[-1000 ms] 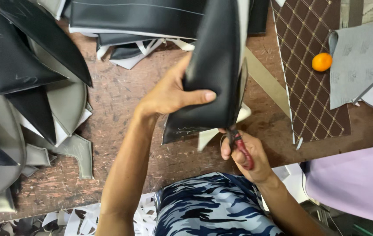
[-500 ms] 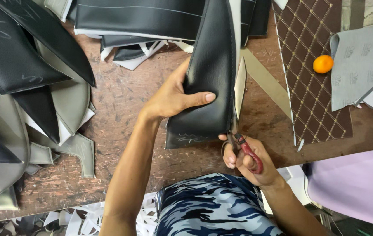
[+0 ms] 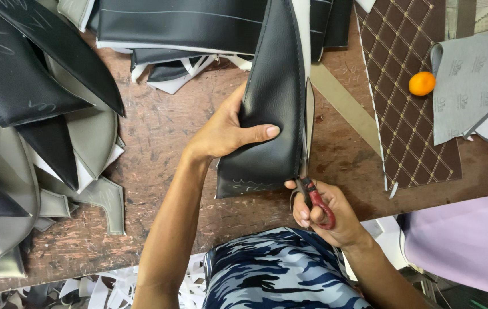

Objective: The person holds cut leather/vinyl cover pieces one at a time and uses scissors to trim away excess white foam backing along the curved edges, rotating each piece to reach all sides. Trimmed pieces are set on a pile of finished covers on the worktable.

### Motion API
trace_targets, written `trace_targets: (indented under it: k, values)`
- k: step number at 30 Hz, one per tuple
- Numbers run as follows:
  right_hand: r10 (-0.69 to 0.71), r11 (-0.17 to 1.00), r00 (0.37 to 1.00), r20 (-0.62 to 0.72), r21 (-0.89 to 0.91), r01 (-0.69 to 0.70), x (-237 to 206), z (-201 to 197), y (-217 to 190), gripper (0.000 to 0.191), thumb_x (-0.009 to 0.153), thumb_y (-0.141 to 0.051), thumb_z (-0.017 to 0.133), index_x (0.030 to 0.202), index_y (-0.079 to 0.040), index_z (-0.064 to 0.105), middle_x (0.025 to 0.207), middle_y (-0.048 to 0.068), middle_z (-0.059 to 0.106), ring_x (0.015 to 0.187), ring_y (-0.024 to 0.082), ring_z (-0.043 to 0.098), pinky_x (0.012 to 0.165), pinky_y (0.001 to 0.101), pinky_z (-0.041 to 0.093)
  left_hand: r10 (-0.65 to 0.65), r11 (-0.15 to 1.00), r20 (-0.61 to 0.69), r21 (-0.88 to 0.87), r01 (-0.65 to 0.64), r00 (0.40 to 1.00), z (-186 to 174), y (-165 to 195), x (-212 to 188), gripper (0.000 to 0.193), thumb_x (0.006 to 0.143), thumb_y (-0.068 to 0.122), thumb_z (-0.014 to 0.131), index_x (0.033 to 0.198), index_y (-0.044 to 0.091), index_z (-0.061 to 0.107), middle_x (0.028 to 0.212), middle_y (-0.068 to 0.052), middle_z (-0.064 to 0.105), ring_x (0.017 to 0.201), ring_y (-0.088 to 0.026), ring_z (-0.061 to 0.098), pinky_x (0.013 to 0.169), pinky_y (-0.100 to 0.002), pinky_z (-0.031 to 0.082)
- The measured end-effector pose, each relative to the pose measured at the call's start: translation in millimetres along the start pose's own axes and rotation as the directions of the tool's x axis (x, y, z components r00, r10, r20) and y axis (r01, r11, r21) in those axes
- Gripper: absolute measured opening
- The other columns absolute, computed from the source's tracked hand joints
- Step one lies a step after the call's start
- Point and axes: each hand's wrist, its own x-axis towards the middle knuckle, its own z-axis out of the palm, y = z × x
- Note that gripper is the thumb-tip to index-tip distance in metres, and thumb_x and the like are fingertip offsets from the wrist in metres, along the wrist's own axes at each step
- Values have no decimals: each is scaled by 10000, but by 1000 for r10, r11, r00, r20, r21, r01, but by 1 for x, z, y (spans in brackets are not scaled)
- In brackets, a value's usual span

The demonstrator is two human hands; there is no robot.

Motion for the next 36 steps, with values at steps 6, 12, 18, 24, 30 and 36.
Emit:
trace_targets:
  k: [6,12,18,24,30,36]
  values:
    - [-48,999,999,22,22,48,0,1,-1,823,820,-417,870,1373,94,538,835,49,604,711,134,548,642,281,437,-11,999,79,49,7,997,-3,-2,-5,922,818,235,900,1575,40,412,1481,-125,578,1387,-229,526,1196,-366,408]
    - [-10,1000,999,-41,-10,9,0,1,-3,798,808,-389,888,1346,91,547,805,50,608,671,137,541,622,279,427,-66,998,98,5,66,993,-1,-1,-8,937,809,241,893,1576,34,397,1482,-123,576,1387,-222,514,1196,-358,395]
    - [-25,1000,999,-22,-4,25,4,6,-8,758,810,-427,868,1306,64,572,791,42,623,674,145,571,597,273,433,-80,997,156,18,79,985,-2,6,-10,927,813,203,882,1576,32,383,1480,-110,565,1372,-213,517,1190,-347,395]
    - [-116,993,993,-28,-15,116,8,7,-18,647,849,-486,843,1174,9,581,857,25,622,770,126,561,677,279,436,-169,984,252,-5,176,953,1,8,-17,929,796,182,879,1577,41,397,1445,-111,605,1331,-204,542,1160,-343,416]
    - [-41,995,994,-98,-97,31,11,6,-20,740,809,-454,856,1296,20,563,762,25,590,655,128,538,610,277,424,-170,985,240,20,170,956,-5,7,-19,939,785,175,883,1575,43,392,1457,-108,600,1345,-204,548,1162,-341,413]
    - [-107,989,994,-23,-108,104,16,1,-29,714,870,-465,827,1284,43,544,821,36,601,712,146,552,641,281,446,-231,972,299,27,234,926,-5,5,-23,935,764,197,891,1557,45,420,1436,-107,614,1324,-207,560,1145,-335,422]
